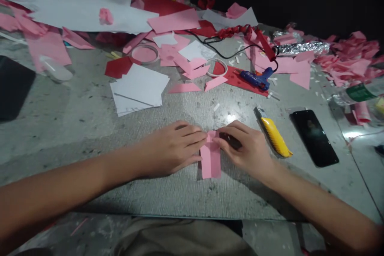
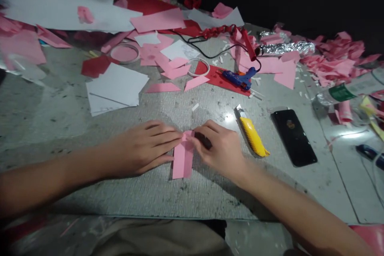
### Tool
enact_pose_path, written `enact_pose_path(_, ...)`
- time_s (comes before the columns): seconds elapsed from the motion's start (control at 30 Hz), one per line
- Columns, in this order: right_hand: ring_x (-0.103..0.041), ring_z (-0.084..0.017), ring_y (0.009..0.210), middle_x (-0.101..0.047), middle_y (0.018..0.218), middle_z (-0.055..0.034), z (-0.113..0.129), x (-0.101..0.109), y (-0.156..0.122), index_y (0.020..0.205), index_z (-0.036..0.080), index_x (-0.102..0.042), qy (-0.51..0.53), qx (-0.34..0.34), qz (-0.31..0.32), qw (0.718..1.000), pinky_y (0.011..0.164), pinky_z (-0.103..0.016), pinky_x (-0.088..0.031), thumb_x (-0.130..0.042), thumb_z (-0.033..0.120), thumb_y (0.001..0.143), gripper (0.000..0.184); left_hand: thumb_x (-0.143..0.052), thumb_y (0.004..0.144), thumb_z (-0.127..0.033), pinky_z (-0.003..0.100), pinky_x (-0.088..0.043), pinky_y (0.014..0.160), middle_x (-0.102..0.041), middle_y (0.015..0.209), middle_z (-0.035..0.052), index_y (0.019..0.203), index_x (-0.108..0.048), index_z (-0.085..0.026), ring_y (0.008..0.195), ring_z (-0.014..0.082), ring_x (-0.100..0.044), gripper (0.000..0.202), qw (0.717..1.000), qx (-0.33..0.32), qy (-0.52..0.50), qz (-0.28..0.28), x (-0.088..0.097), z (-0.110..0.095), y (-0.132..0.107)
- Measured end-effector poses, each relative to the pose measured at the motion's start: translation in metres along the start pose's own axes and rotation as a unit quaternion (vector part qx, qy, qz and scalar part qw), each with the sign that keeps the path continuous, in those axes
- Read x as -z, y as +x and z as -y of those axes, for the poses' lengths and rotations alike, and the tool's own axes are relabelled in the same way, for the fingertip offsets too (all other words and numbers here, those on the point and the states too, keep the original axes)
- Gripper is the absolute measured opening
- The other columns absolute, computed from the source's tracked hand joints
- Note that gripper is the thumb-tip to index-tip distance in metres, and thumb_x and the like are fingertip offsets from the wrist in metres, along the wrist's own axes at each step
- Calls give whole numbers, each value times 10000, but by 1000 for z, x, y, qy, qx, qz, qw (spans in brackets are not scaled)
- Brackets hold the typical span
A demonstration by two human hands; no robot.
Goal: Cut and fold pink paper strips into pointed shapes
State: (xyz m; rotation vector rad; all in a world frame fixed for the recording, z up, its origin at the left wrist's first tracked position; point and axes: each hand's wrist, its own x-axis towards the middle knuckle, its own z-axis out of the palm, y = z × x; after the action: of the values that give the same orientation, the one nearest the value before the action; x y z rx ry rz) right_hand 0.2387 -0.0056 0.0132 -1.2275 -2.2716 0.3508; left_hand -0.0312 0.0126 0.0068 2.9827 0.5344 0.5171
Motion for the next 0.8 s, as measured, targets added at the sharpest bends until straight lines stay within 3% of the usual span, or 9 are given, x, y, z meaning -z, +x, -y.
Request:
enact_pose_path(0.2, -725, -183, 861, -758, 1004, -57, 2, 2, 4, 1067, 195, -742, 75, 18, 14, 997, 762, -333, -580, -659, 152, 1018, 105, -506, 1126, -369, 423, -438, 1056, -719, 1323, 122, 1358, -635, -86, 1234, 272, -626, 388, 1000, 8, 4, 2, 1, 0, 2)
enact_pose_path(0.37, -725, -220, 963, -765, 1129, -105, 1, 3, 3, 1080, 176, -749, 52, 80, 13, 995, 832, -372, -603, -607, 58, 994, 204, -506, 1125, -394, 432, -430, 1048, -704, 1358, 115, 1292, -677, -124, 1258, 278, -616, 361, 1000, -3, 13, 8, -1, 0, -1)
enact_pose_path(0.57, -684, -247, 891, -774, 1190, -128, 2, 3, 0, 1107, 145, -730, -16, 154, 62, 986, 792, -424, -594, -613, 45, 947, 221, -470, 1133, -438, 450, -409, 1085, -700, 1378, 137, 1322, -668, -97, 1282, 295, -605, 438, 1000, -4, 21, 8, -4, 2, -1)
enact_pose_path(0.8, -731, -252, 994, -797, 1197, -116, 1, 4, -1, 1156, 154, -713, 6, 179, 71, 981, 864, -426, -622, -622, 28, 933, 272, -451, 1139, -445, 443, -418, 1071, -701, 1397, 144, 1340, -668, -84, 1296, 291, -600, 467, 1000, -6, 29, 8, -2, 1, -2)
